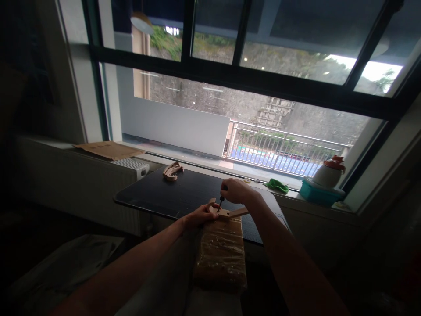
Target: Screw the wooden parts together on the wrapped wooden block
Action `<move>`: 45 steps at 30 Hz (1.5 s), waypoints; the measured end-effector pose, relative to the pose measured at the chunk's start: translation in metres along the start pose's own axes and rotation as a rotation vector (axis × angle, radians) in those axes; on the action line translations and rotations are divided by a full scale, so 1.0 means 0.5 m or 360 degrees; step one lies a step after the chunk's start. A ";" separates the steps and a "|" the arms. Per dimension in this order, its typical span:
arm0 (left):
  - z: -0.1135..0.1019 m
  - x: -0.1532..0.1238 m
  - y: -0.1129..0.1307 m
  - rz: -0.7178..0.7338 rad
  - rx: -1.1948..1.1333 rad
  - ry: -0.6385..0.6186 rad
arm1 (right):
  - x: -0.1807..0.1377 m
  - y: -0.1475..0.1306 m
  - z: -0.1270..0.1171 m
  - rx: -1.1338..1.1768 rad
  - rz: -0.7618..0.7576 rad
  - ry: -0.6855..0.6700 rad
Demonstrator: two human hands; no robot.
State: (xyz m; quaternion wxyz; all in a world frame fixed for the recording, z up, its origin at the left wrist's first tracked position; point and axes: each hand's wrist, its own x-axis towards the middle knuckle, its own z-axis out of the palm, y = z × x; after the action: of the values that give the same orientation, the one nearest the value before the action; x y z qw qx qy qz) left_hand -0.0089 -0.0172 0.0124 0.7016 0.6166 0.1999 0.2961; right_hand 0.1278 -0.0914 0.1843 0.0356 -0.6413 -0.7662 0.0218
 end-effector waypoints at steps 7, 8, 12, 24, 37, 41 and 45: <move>-0.005 0.006 -0.009 0.0022 0.0042 -0.0017 | 0.002 -0.001 -0.003 -0.0099 0.0074 0.0010; -0.006 0.006 -0.011 0.0026 0.0048 -0.0023 | 0.004 0.000 -0.005 -0.0088 0.0052 0.0001; -0.005 0.004 -0.008 0.0017 0.0050 -0.0061 | 0.008 0.006 -0.009 -0.0041 -0.0046 0.0009; 0.001 -0.002 0.002 -0.0028 -0.0048 -0.0030 | 0.008 -0.008 -0.007 -0.0071 0.0087 -0.0008; -0.008 0.007 -0.017 -0.0007 -0.0022 -0.0040 | 0.001 0.011 0.009 -0.0122 0.0034 0.0050; -0.007 0.007 -0.021 -0.0014 -0.0123 -0.0072 | 0.000 0.005 0.011 -0.0208 0.0062 0.0109; -0.006 0.008 -0.020 -0.0014 -0.0087 -0.0043 | 0.004 0.008 0.002 -0.0096 0.0042 0.0047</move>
State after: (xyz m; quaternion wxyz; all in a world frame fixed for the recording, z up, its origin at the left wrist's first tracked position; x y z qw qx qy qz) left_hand -0.0064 -0.0129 0.0025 0.7220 0.6003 0.1848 0.2900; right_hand 0.1314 -0.0889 0.1830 0.0273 -0.6523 -0.7574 -0.0102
